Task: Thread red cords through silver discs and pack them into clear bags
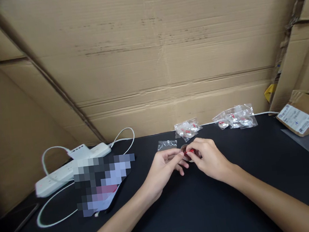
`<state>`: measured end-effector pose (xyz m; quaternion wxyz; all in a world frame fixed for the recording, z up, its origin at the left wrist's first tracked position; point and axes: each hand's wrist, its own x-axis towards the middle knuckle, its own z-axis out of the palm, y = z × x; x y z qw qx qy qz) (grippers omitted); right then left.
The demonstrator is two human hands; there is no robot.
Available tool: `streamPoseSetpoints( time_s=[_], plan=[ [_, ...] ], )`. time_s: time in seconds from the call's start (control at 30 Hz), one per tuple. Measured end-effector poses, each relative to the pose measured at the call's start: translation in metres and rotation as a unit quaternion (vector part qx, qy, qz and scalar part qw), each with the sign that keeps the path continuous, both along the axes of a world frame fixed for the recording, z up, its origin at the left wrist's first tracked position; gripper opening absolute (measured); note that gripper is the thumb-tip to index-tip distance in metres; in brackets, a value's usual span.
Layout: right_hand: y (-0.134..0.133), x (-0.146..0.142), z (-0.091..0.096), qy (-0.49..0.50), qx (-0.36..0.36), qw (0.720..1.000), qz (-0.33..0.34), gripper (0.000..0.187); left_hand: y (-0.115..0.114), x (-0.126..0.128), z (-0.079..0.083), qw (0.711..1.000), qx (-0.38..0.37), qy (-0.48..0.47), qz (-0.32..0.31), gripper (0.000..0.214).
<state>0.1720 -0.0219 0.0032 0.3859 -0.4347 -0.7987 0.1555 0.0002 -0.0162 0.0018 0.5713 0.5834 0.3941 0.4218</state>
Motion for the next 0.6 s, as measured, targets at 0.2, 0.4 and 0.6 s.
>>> streamPoseSetpoints(
  time_s=[0.2,0.4,0.6],
  plan=[
    [0.0009,0.0010,-0.0033,-0.006,0.016,1.000,0.004,0.016,-0.0006,0.0009,-0.0026,1.000,0.019,-0.007,-0.012,0.027],
    [0.0007,-0.0001,-0.0018,0.037,0.045,0.998,-0.007,0.015,-0.0037,0.0014,0.0031,0.997,0.018,-0.071,-0.035,0.022],
    [-0.0032,-0.0033,-0.0028,0.053,0.057,0.997,0.005,0.014,-0.0014,-0.0009,0.0019,0.994,-0.033,-0.106,-0.024,0.014]
  ],
)
